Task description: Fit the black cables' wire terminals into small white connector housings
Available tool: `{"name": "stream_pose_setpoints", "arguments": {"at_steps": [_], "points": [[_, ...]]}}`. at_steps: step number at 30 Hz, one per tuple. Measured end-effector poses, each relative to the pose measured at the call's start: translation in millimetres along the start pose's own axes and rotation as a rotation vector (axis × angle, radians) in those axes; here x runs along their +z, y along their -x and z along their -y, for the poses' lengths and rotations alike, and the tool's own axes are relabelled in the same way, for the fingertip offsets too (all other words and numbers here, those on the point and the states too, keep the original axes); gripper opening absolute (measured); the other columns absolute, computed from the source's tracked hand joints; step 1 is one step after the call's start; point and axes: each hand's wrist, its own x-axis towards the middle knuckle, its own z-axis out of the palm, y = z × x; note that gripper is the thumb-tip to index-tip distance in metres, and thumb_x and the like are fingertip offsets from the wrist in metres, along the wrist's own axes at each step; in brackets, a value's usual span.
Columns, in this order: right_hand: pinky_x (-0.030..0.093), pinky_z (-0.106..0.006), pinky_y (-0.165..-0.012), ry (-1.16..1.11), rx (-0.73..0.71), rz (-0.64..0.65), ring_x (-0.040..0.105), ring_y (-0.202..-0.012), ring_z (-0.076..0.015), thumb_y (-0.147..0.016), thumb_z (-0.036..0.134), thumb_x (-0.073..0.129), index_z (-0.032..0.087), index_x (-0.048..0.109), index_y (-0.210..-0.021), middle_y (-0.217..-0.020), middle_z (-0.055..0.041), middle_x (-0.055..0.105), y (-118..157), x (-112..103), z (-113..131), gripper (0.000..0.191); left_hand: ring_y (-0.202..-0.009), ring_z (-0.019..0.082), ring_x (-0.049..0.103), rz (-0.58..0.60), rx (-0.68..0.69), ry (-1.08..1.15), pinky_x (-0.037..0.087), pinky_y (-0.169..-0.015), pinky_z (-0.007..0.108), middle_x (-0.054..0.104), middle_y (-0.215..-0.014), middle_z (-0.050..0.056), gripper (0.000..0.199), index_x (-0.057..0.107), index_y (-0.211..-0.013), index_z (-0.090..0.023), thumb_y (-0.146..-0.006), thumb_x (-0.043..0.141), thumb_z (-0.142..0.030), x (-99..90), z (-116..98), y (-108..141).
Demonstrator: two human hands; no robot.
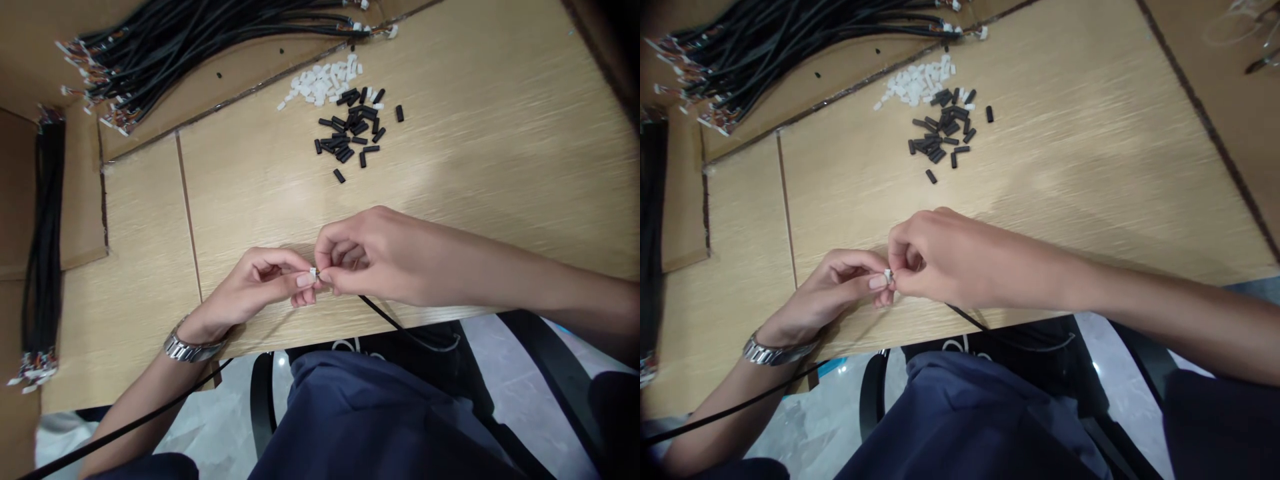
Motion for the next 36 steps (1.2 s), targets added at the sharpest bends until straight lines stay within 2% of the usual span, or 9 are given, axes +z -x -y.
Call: {"name": "stream_pose_setpoints", "arguments": {"at_steps": [4, 8, 12, 15, 18, 25, 30, 33, 36], "points": [[0.046, -0.023, -0.061, 0.021, -0.086, -0.065, 0.065, -0.067, -0.0113, -0.090, 0.021, 0.058, 0.021, 0.064, -0.084, -0.076, 0.0038, 0.070, -1.1, 1.1, 1.3, 0.009, -0.061, 0.010, 0.060, -0.040, -0.004, 0.118, 0.049, -0.061, 0.019, 0.070, -0.069, 0.003, 0.009, 0.075, -0.082, -0.014, -0.087, 0.071, -0.020, -1.6, 1.4, -2.4], [0.044, -0.022, -0.060, 0.225, -0.219, -0.163, 0.063, -0.066, -0.0107, -0.094, 0.023, 0.057, 0.019, 0.062, -0.094, -0.084, 0.0013, 0.069, 0.4, 4.7, 1.5, 0.006, -0.055, 0.007, 0.057, -0.020, -0.013, 0.297, 0.047, -0.059, 0.017, 0.065, -0.063, 0.001, 0.011, 0.074, -0.082, -0.013, -0.085, 0.073, -0.023, -5.9, 5.1, -4.9], [0.045, -0.026, -0.066, 0.453, -0.330, -0.169, 0.064, -0.081, -0.0161, -0.100, 0.025, 0.049, 0.018, 0.061, -0.099, -0.092, -0.0041, 0.068, 2.2, 9.4, -3.2, 0.014, -0.054, 0.006, 0.056, 0.009, -0.009, 0.331, 0.046, -0.058, 0.016, 0.064, -0.063, 0.001, 0.013, 0.074, -0.081, -0.011, -0.086, 0.071, -0.022, -7.7, 6.4, -5.2], [0.047, -0.030, -0.070, 0.617, -0.389, -0.175, 0.064, -0.095, -0.0204, -0.101, 0.019, 0.042, 0.020, 0.060, -0.107, -0.100, -0.0062, 0.069, 3.2, 12.6, -5.3, 0.019, -0.054, 0.006, 0.055, 0.008, -0.010, 0.347, 0.046, -0.059, 0.016, 0.062, -0.062, 0.000, 0.014, 0.073, -0.078, -0.011, -0.086, 0.072, -0.023, -6.9, 5.3, -4.8], [0.049, -0.033, -0.069, 0.710, -0.406, -0.193, 0.064, -0.098, -0.0231, -0.101, 0.016, 0.038, 0.019, 0.062, -0.106, -0.103, -0.0083, 0.071, 3.9, 14.1, -4.3, 0.025, -0.054, 0.007, 0.054, -0.005, -0.021, 0.360, 0.045, -0.057, 0.017, 0.060, -0.060, 0.000, 0.015, 0.072, -0.075, -0.011, -0.084, 0.073, -0.024, -5.7, 4.2, -4.8], [0.055, -0.038, -0.078, 0.642, -0.384, -0.202, 0.067, -0.094, -0.0241, -0.102, 0.024, 0.040, 0.023, 0.067, -0.103, -0.102, -0.0075, 0.073, 5.0, 12.8, -2.9, 0.027, -0.054, 0.008, 0.053, -0.006, -0.009, 0.368, 0.045, -0.058, 0.019, 0.060, -0.059, 0.000, 0.013, 0.073, -0.075, -0.013, -0.083, 0.073, -0.023, -3.8, 6.4, -4.8], [0.055, -0.042, -0.089, 0.585, -0.410, -0.176, 0.066, -0.107, -0.0264, -0.100, 0.025, 0.048, 0.026, 0.066, -0.108, -0.115, -0.0052, 0.071, 7.2, 13.3, -5.4, 0.020, -0.055, 0.008, 0.054, 0.024, 0.016, 0.418, 0.045, -0.059, 0.019, 0.061, -0.063, 0.000, 0.010, 0.075, -0.082, -0.014, -0.083, 0.074, -0.023, -2.9, 10.5, -5.5], [0.054, -0.039, -0.096, 0.450, -0.470, -0.196, 0.062, -0.116, -0.0230, -0.098, 0.017, 0.047, 0.026, 0.062, -0.116, -0.135, -0.0047, 0.060, 6.4, 16.3, -7.1, 0.024, -0.055, 0.008, 0.053, 0.011, 0.029, 0.421, 0.044, -0.058, 0.020, 0.062, -0.064, 0.000, 0.011, 0.074, -0.080, -0.014, -0.081, 0.075, -0.025, -1.8, 12.1, -6.4], [0.054, -0.035, -0.096, 0.214, -0.450, -0.218, 0.065, -0.109, -0.0185, -0.096, 0.015, 0.051, 0.023, 0.062, -0.112, -0.147, -0.0070, 0.044, 3.7, 16.9, -5.5, 0.021, -0.057, 0.010, 0.055, -0.029, 0.048, 0.411, 0.045, -0.060, 0.022, 0.064, -0.066, 0.001, 0.014, 0.074, -0.077, -0.014, -0.079, 0.077, -0.027, -1.1, 13.3, -6.7]]}}
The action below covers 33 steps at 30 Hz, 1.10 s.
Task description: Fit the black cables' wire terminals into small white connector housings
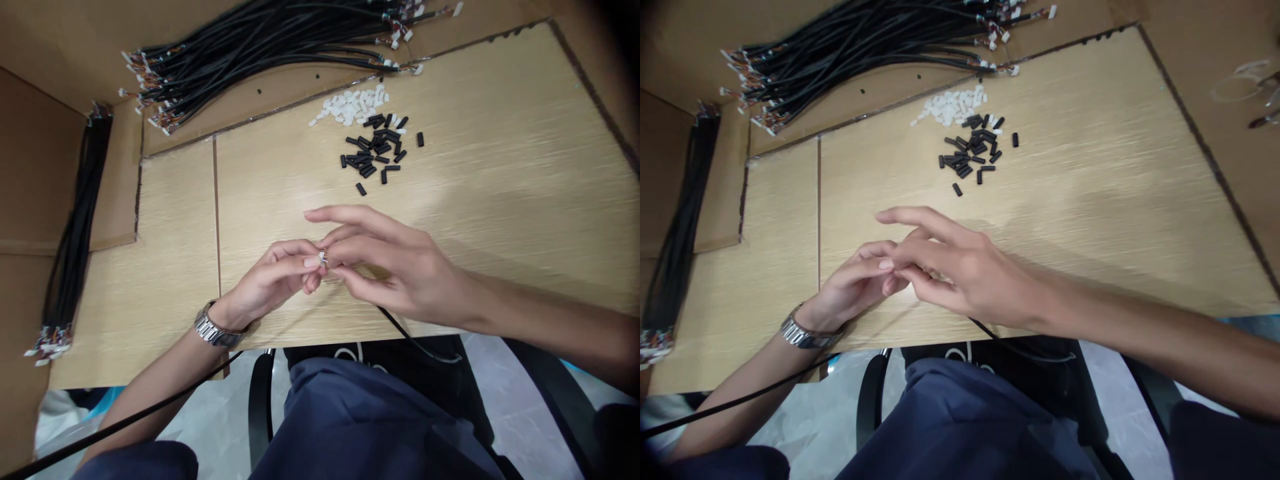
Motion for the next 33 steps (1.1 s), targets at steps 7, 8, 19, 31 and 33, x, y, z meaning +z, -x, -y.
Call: {"name": "stream_pose_setpoints", "arguments": {"at_steps": [7, 8, 19, 31, 33], "points": [[0.053, -0.028, -0.075, -0.064, 0.241, 0.228, 0.064, -0.091, -0.0152, -0.093, 0.017, 0.056, 0.020, 0.067, -0.091, -0.127, -0.0062, 0.052, -11.6, -20.2, 11.5, 0.012, -0.062, 0.008, 0.059, 0.046, 0.042, -0.074, 0.046, -0.065, 0.019, 0.067, -0.071, 0.001, 0.008, 0.076, -0.085, -0.016, -0.088, 0.070, -0.021, 0.3, 1.8, 2.6], [0.051, -0.027, -0.071, -0.042, 0.275, 0.253, 0.064, -0.088, -0.0142, -0.094, 0.018, 0.055, 0.020, 0.066, -0.091, -0.122, -0.0060, 0.056, -12.2, -22.1, 13.5, 0.012, -0.063, 0.008, 0.059, 0.046, 0.048, -0.102, 0.047, -0.065, 0.019, 0.067, -0.070, 0.001, 0.008, 0.076, -0.086, -0.017, -0.089, 0.069, -0.021, 0.2, 2.0, 2.9], [0.031, -0.021, -0.046, -0.011, 0.511, 0.218, 0.046, -0.049, -0.0069, -0.086, 0.018, 0.059, 0.019, 0.064, -0.080, -0.065, 0.0040, 0.060, -11.5, -21.0, 20.8, 0.008, -0.065, 0.008, 0.062, 0.032, 0.118, -0.387, 0.048, -0.063, 0.016, 0.071, -0.074, 0.000, 0.008, 0.075, -0.090, -0.020, -0.092, 0.067, -0.022, -1.4, 5.2, 6.5], [0.030, -0.022, -0.047, 0.058, 0.373, 0.144, 0.043, -0.048, -0.0070, -0.085, 0.020, 0.060, 0.019, 0.066, -0.081, -0.058, 0.0054, 0.054, -2.3, -13.4, 8.7, 0.007, -0.067, 0.008, 0.061, -0.006, 0.148, -0.536, 0.049, -0.065, 0.015, 0.069, -0.073, 0.000, 0.008, 0.073, -0.087, -0.019, -0.091, 0.066, -0.020, 7.9, 1.2, 5.5], [0.029, -0.021, -0.047, 0.062, 0.379, 0.147, 0.042, -0.048, -0.0068, -0.085, 0.020, 0.060, 0.019, 0.066, -0.080, -0.059, 0.0054, 0.053, -2.4, -13.3, 9.7, 0.007, -0.066, 0.008, 0.061, -0.016, 0.156, -0.532, 0.049, -0.064, 0.015, 0.068, -0.072, 0.000, 0.008, 0.073, -0.086, -0.019, -0.091, 0.067, -0.021, 8.3, 1.6, 5.2]]}}
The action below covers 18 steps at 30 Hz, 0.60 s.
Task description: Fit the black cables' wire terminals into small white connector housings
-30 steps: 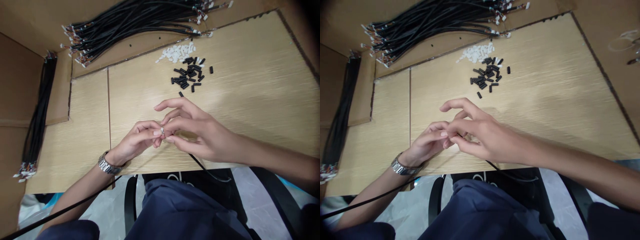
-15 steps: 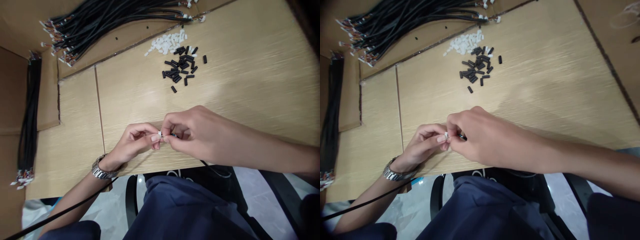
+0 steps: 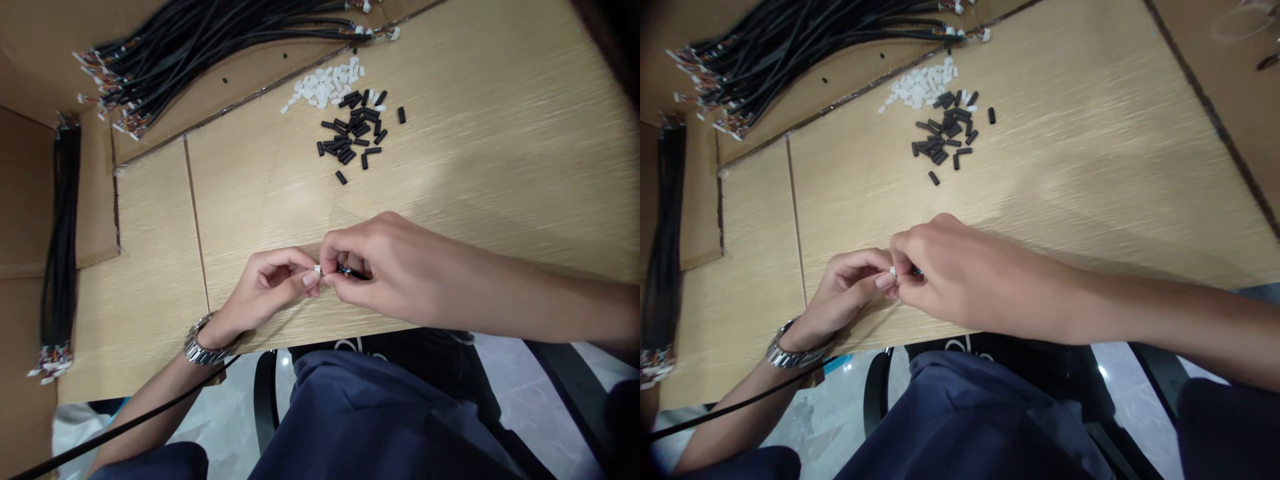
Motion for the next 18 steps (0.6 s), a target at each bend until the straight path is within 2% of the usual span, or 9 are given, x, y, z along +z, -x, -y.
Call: {"name": "stream_pose_setpoints", "arguments": {"at_steps": [10, 18], "points": [[0.031, -0.023, -0.053, 0.065, -0.023, 0.013, 0.045, -0.052, -0.0081, -0.084, 0.016, 0.058, 0.018, 0.064, -0.079, -0.060, 0.0048, 0.054, -0.9, -3.6, 4.9, 0.009, -0.060, 0.008, 0.057, -0.032, -0.019, 0.022, 0.047, -0.059, 0.015, 0.065, -0.066, 0.000, 0.010, 0.073, -0.081, -0.018, -0.089, 0.069, -0.022, 3.5, -1.8, 0.0], [0.029, -0.025, -0.053, 0.118, 0.031, 0.095, 0.041, -0.051, -0.0102, -0.088, 0.018, 0.054, 0.017, 0.064, -0.080, -0.058, 0.0032, 0.051, -3.7, -10.1, 13.8, 0.013, -0.058, 0.006, 0.059, -0.011, -0.060, 0.131, 0.049, -0.058, 0.012, 0.067, -0.065, -0.002, 0.008, 0.075, -0.083, -0.020, -0.088, 0.071, -0.024, -0.1, 3.9, 0.5]]}}
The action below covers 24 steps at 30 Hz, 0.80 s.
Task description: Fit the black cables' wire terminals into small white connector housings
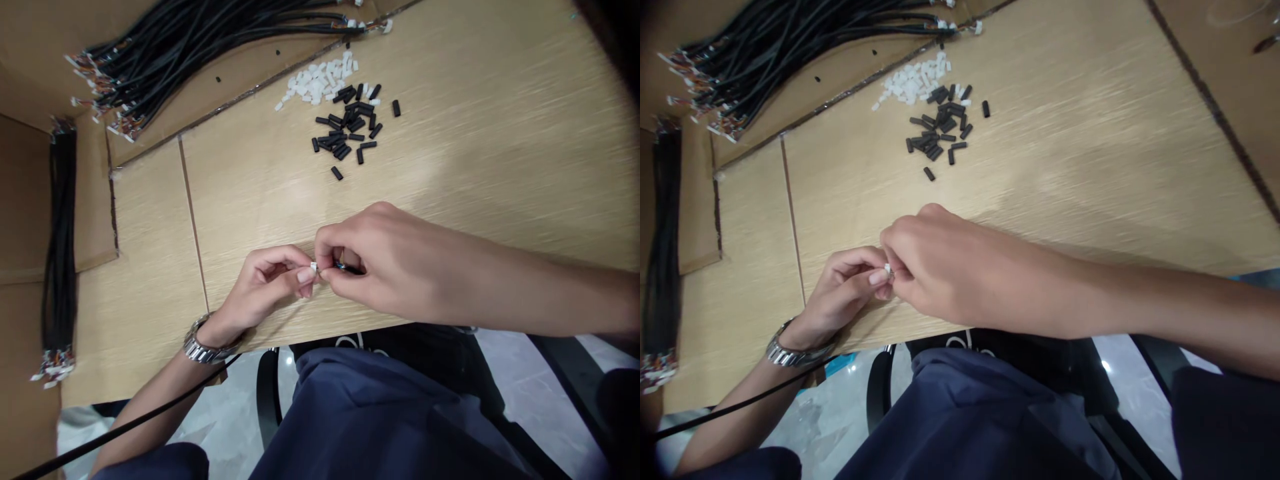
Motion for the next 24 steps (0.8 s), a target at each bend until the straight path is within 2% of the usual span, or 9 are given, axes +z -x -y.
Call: {"name": "stream_pose_setpoints", "arguments": {"at_steps": [3, 8, 14, 19, 24], "points": [[0.028, -0.026, -0.051, 0.010, 0.030, 0.020, 0.040, -0.049, -0.0104, -0.086, 0.016, 0.056, 0.017, 0.064, -0.078, -0.056, 0.0027, 0.051, -3.0, -0.4, 1.4, 0.012, -0.057, 0.007, 0.060, -0.008, -0.008, 0.005, 0.049, -0.057, 0.013, 0.068, -0.065, -0.001, 0.007, 0.075, -0.082, -0.019, -0.087, 0.072, -0.023, -0.3, -0.7, 0.1], [0.024, -0.027, -0.047, -0.035, 0.038, -0.026, 0.038, -0.043, -0.0092, -0.083, 0.019, 0.059, 0.018, 0.063, -0.076, -0.057, 0.0023, 0.054, -0.5, 2.1, -3.6, 0.008, -0.057, 0.008, 0.060, -0.012, 0.004, -0.034, 0.049, -0.055, 0.015, 0.068, -0.066, 0.000, 0.005, 0.075, -0.082, -0.018, -0.085, 0.073, -0.021, 1.6, -2.6, 0.9], [0.026, -0.026, -0.048, -0.111, -0.017, -0.074, 0.044, -0.049, -0.0099, -0.083, 0.023, 0.064, 0.020, 0.066, -0.071, -0.062, 0.0009, 0.059, 2.3, 7.0, -17.6, 0.013, -0.061, 0.009, 0.060, -0.004, 0.038, -0.134, 0.049, -0.058, 0.017, 0.067, -0.069, 0.001, 0.005, 0.075, -0.083, -0.018, -0.087, 0.071, -0.017, 5.1, -3.9, 1.8], [0.031, -0.024, -0.053, -0.180, -0.048, -0.119, 0.049, -0.056, -0.0099, -0.084, 0.018, 0.063, 0.019, 0.067, -0.074, -0.060, 0.0037, 0.057, -4.3, 4.1, -15.9, 0.011, -0.058, 0.009, 0.057, -0.036, 0.000, 0.064, 0.047, -0.058, 0.017, 0.066, -0.065, 0.000, 0.008, 0.074, -0.083, -0.019, -0.088, 0.071, -0.024, 1.0, -2.4, -1.5], [0.034, -0.023, -0.058, -0.180, -0.082, -0.193, 0.053, -0.062, -0.0089, -0.088, 0.015, 0.059, 0.018, 0.065, -0.081, -0.067, 0.0043, 0.060, -5.8, 8.6, -12.0, 0.010, -0.055, 0.007, 0.053, -0.009, -0.056, 0.262, 0.045, -0.058, 0.016, 0.060, -0.059, -0.001, 0.009, 0.075, -0.080, -0.018, -0.086, 0.073, -0.026, -2.4, -1.5, -5.3]]}}
